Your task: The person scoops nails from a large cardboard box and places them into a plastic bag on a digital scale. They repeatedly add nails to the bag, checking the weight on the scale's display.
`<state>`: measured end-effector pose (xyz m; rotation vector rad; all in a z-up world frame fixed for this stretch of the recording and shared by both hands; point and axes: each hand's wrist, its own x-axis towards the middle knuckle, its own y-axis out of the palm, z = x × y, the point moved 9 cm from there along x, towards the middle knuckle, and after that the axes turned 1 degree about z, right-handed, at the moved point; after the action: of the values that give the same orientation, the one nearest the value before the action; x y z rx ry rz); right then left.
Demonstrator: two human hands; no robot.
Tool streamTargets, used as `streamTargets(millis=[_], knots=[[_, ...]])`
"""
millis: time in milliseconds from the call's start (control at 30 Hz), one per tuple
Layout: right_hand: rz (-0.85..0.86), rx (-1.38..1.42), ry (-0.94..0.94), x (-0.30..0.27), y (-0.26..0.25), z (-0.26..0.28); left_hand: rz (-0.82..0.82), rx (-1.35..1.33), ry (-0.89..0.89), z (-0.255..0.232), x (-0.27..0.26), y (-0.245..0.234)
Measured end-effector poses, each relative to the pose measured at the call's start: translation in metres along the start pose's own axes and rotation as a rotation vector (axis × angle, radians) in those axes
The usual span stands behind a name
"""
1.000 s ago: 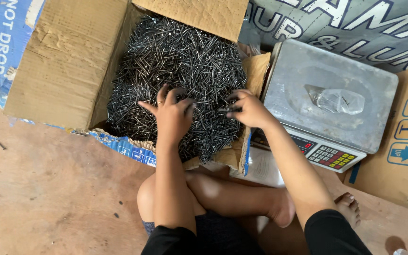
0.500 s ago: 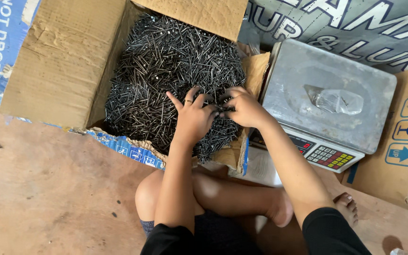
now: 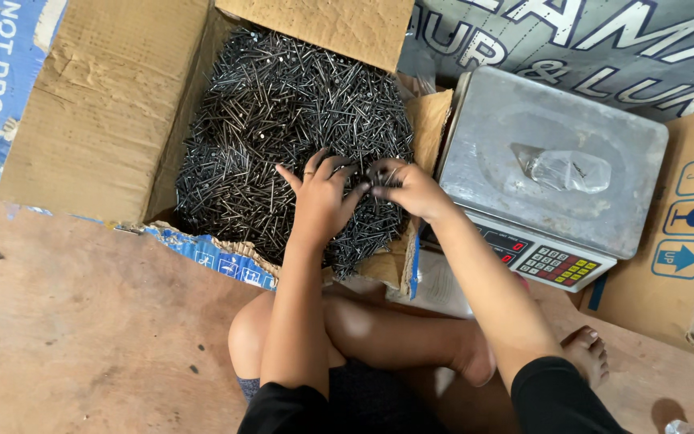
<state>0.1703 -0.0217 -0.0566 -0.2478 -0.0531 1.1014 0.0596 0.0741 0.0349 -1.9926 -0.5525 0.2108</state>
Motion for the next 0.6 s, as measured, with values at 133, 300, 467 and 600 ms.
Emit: streamTargets(millis=[133, 300, 467, 600], knots=[[-0.165, 0.215, 0.063, -0.001, -0.009, 0.015, 0.1, -0.147, -0.064, -0.007, -0.001, -0.004], [-0.272, 0.404, 0.036, -0.005, -0.009, 0.05, 0.2, -0.248, -0.024, -0.019, -0.003, -0.001], [-0.299, 0.441, 0.051, -0.005, -0.006, 0.038, 0.145, -0.268, -0.006, -0.009, -0.003, 0.013], [-0.306, 0.451, 0.023, -0.004, -0.005, 0.034, 0.009, -0.331, 0.038, -0.011, -0.003, 0.011]])
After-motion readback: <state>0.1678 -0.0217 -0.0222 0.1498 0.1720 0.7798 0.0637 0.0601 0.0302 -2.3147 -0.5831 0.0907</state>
